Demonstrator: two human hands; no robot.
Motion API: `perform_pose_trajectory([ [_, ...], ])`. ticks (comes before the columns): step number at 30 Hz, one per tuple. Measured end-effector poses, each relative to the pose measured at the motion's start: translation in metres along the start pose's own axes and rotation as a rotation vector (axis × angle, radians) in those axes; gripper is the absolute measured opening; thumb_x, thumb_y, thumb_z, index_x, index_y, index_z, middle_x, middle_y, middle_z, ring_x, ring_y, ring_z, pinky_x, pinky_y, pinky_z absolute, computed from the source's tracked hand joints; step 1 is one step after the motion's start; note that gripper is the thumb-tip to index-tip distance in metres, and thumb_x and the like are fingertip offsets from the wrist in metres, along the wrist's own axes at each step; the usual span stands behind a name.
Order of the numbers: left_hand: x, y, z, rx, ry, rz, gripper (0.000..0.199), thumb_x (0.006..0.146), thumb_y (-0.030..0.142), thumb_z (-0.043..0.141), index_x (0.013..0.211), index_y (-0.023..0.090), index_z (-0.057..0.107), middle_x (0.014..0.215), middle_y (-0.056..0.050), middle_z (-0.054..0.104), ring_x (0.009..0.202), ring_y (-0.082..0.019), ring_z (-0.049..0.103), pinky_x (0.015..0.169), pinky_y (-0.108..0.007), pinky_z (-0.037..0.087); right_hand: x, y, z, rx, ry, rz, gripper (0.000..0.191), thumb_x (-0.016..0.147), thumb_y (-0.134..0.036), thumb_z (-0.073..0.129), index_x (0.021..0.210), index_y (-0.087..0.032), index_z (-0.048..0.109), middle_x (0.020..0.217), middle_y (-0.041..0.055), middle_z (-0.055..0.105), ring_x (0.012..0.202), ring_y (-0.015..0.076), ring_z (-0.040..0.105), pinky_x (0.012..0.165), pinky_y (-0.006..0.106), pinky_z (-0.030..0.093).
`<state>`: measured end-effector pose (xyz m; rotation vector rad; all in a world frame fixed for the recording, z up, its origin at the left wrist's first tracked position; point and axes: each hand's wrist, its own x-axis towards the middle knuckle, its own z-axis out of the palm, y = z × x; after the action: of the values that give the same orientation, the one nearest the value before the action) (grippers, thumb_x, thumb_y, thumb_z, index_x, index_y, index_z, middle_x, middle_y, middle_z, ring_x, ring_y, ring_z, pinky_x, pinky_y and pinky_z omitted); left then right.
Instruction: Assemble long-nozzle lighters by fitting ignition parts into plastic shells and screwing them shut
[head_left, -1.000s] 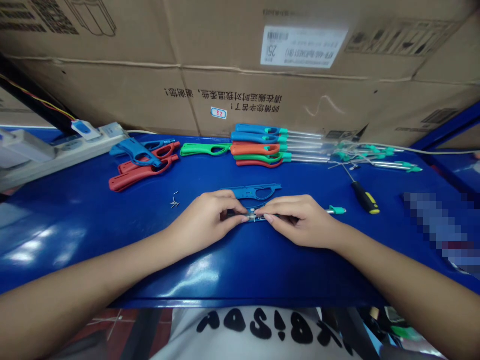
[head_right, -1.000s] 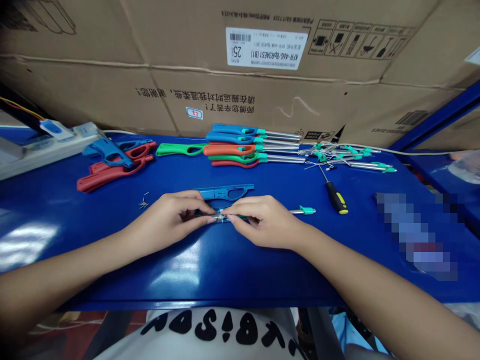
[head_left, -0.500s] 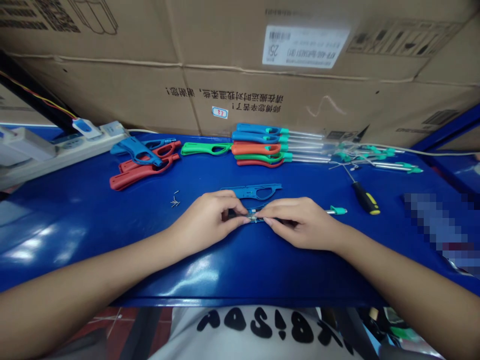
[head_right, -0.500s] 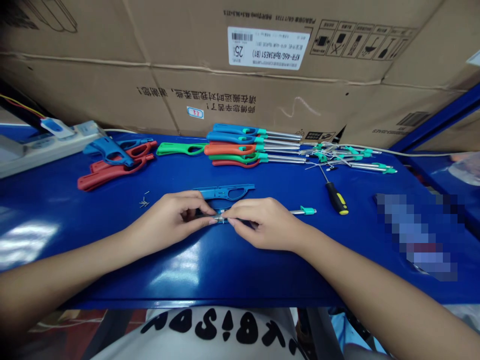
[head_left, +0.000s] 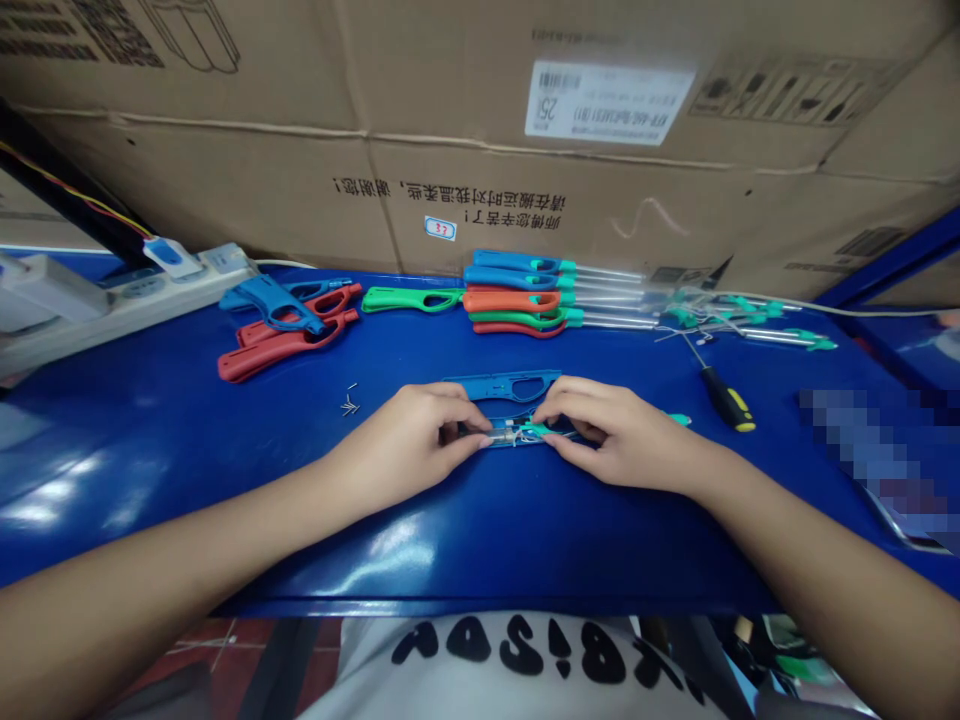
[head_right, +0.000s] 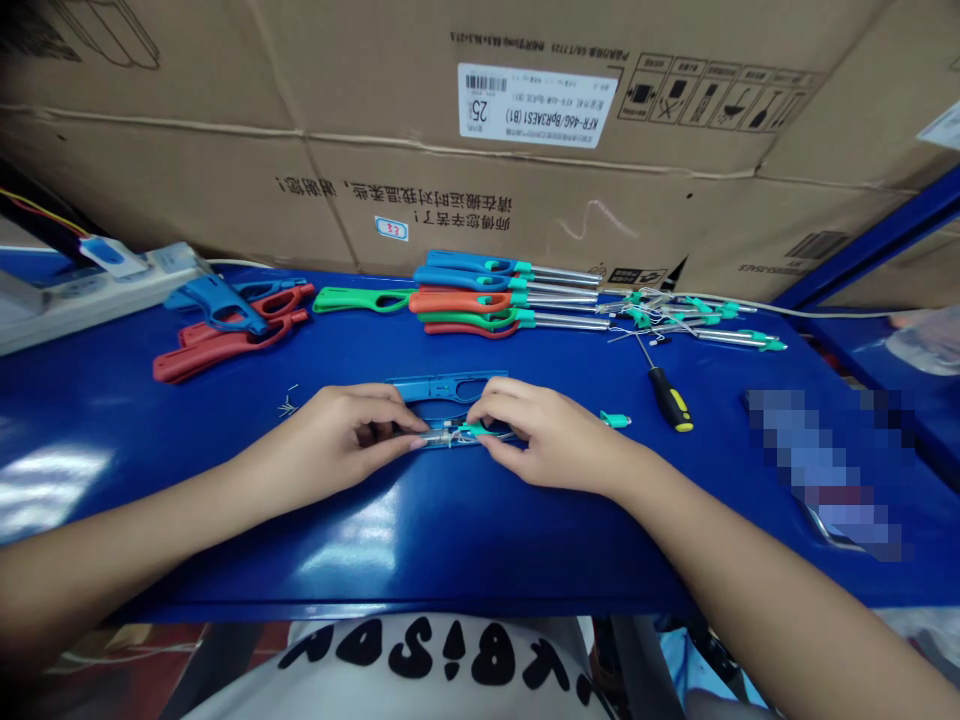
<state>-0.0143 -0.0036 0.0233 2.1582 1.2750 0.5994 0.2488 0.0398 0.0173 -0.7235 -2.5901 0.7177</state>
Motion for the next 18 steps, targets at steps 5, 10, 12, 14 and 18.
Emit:
perform_pose_trajectory([
  [5, 0.0006, 0.0003, -0.0006, 0.014, -0.006, -0.005, 0.011, 0.089, 0.018, 0.07, 0.096, 0.02, 0.079, 0.088, -0.003, 0.071, 0.071, -0.013, 0.064, 0.066, -0.024, 0.048, -0.0007, 0.0008, -0.0086, -0.067, -0.091, 0.0, 0.014, 0.095, -0.023, 0.059, 0.109, -0.021, 0.064, 0.103, 0.0059, 0.067, 0.087, 0.017, 0.063, 0.072, 0.028, 0.047],
  [10, 0.0004, -0.0001, -0.0005, 0.039, -0.015, -0.015, 0.009, 0.089, 0.02, 0.071, 0.094, 0.02, 0.078, 0.085, -0.003, 0.069, 0.068, -0.012, 0.063, 0.064, -0.024, 0.048, 0.0005, 0.0019, -0.01, -0.036, -0.096, 0.007, 0.012, 0.099, -0.02, 0.054, 0.103, -0.021, 0.065, 0.101, 0.0058, 0.069, 0.089, 0.0176, 0.064, 0.077, 0.03, 0.048],
  [12, 0.0003, 0.0, -0.0002, 0.047, -0.015, -0.007, 0.01, 0.089, 0.021, 0.07, 0.094, 0.02, 0.078, 0.084, -0.003, 0.069, 0.068, -0.012, 0.063, 0.064, -0.024, 0.048, 0.0013, 0.0024, -0.0091, -0.028, -0.083, 0.021, 0.011, 0.098, -0.019, 0.055, 0.101, -0.021, 0.065, 0.097, 0.0048, 0.069, 0.086, 0.0171, 0.064, 0.075, 0.029, 0.048],
  [14, -0.0001, 0.0002, 0.0001, 0.054, -0.008, 0.002, 0.01, 0.09, 0.022, 0.07, 0.094, 0.02, 0.079, 0.084, -0.003, 0.069, 0.067, -0.012, 0.063, 0.064, -0.024, 0.048, 0.0017, 0.003, -0.0083, -0.016, -0.068, 0.034, 0.008, 0.097, -0.019, 0.057, 0.099, -0.021, 0.065, 0.094, 0.0035, 0.07, 0.083, 0.016, 0.064, 0.073, 0.028, 0.047],
  [18, -0.0013, 0.0009, 0.0002, 0.058, 0.007, 0.018, 0.012, 0.089, 0.022, 0.069, 0.096, 0.02, 0.079, 0.084, -0.003, 0.069, 0.065, -0.012, 0.062, 0.063, -0.024, 0.049, 0.001, 0.0034, -0.0094, 0.01, -0.077, 0.035, 0.011, 0.097, -0.016, 0.056, 0.101, -0.021, 0.065, 0.098, 0.004, 0.071, 0.085, 0.0159, 0.064, 0.074, 0.028, 0.048],
])
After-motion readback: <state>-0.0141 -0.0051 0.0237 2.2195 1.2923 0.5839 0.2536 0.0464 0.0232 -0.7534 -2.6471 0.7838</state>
